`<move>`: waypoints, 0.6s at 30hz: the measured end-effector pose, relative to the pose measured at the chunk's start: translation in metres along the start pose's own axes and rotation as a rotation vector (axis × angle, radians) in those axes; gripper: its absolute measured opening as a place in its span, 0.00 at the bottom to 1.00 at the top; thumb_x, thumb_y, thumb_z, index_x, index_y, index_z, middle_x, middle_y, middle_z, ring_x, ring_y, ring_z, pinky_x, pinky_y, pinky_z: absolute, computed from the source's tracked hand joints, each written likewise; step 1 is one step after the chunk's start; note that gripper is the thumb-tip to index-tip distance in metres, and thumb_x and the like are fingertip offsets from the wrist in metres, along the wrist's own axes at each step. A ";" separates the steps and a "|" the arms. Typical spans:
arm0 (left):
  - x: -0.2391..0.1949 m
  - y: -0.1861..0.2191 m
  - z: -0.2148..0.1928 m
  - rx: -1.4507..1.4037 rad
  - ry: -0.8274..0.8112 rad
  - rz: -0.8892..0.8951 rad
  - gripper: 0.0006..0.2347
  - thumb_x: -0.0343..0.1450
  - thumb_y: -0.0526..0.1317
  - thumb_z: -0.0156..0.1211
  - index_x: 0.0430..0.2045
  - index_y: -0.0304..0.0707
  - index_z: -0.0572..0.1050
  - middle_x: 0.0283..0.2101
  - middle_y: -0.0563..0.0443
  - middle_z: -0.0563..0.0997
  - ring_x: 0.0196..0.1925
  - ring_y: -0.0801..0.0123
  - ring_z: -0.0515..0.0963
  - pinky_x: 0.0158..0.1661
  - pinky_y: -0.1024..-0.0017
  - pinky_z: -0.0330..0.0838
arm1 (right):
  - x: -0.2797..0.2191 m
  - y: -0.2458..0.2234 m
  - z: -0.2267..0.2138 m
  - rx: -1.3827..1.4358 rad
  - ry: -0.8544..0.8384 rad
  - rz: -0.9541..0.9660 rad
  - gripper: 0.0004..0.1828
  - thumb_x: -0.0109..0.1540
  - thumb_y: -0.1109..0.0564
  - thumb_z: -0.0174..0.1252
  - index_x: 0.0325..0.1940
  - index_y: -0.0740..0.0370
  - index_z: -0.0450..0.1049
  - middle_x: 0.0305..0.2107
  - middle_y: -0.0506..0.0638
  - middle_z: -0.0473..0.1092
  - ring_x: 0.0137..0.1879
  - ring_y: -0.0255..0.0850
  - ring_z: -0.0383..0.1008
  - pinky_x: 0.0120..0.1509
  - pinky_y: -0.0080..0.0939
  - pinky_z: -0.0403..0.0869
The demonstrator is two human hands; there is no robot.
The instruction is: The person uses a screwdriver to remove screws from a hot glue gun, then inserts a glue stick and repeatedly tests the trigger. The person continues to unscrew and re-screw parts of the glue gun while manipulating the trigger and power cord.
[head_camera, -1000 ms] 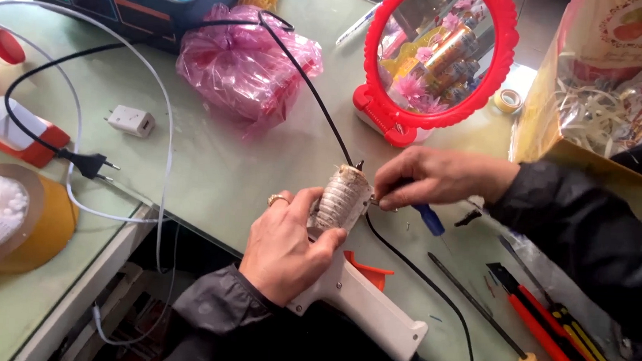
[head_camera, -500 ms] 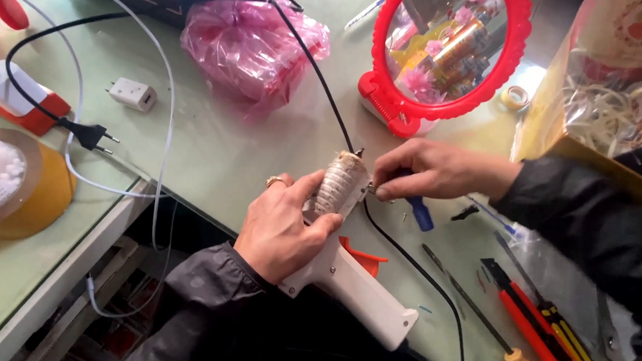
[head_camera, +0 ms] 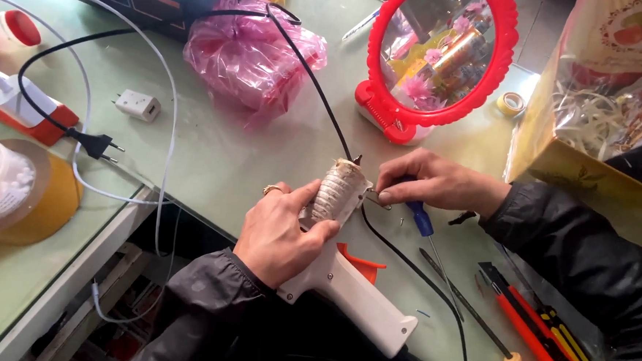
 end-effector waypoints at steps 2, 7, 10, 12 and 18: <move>0.002 -0.002 0.004 0.003 0.005 -0.002 0.33 0.64 0.57 0.66 0.68 0.53 0.71 0.48 0.41 0.78 0.54 0.42 0.82 0.57 0.51 0.74 | 0.000 -0.002 -0.001 -0.037 -0.002 0.005 0.06 0.63 0.61 0.64 0.33 0.65 0.85 0.21 0.44 0.68 0.31 0.30 0.63 0.33 0.32 0.66; 0.002 -0.005 0.008 0.015 0.026 0.006 0.34 0.64 0.58 0.66 0.68 0.54 0.70 0.49 0.41 0.77 0.55 0.39 0.81 0.56 0.49 0.75 | 0.001 0.017 -0.010 -0.157 0.046 0.057 0.05 0.62 0.59 0.67 0.35 0.61 0.87 0.20 0.45 0.72 0.28 0.32 0.67 0.33 0.33 0.69; 0.001 -0.005 0.009 0.013 0.037 0.014 0.34 0.66 0.59 0.64 0.69 0.49 0.69 0.49 0.38 0.77 0.54 0.36 0.81 0.56 0.48 0.75 | -0.009 0.005 -0.016 -0.233 0.180 0.059 0.05 0.61 0.58 0.69 0.37 0.62 0.86 0.18 0.49 0.74 0.25 0.33 0.72 0.31 0.34 0.73; 0.001 -0.006 0.009 0.007 0.039 0.014 0.34 0.67 0.60 0.64 0.68 0.50 0.69 0.50 0.38 0.76 0.55 0.36 0.80 0.56 0.47 0.75 | -0.027 -0.025 -0.022 -0.237 0.372 0.091 0.16 0.61 0.59 0.70 0.52 0.61 0.84 0.23 0.56 0.74 0.27 0.39 0.75 0.34 0.38 0.79; -0.002 -0.005 0.008 -0.019 0.062 -0.018 0.27 0.65 0.56 0.56 0.61 0.59 0.73 0.41 0.45 0.73 0.48 0.48 0.78 0.50 0.54 0.72 | -0.086 -0.155 -0.007 -0.845 0.666 -0.338 0.13 0.60 0.60 0.73 0.45 0.65 0.80 0.36 0.53 0.77 0.36 0.36 0.77 0.47 0.33 0.77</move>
Point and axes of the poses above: each hand's wrist, its own x-axis towards the middle knuckle, its own z-axis out of the palm, y = z × x, the point moved 7 cm from there along x, towards the middle knuckle
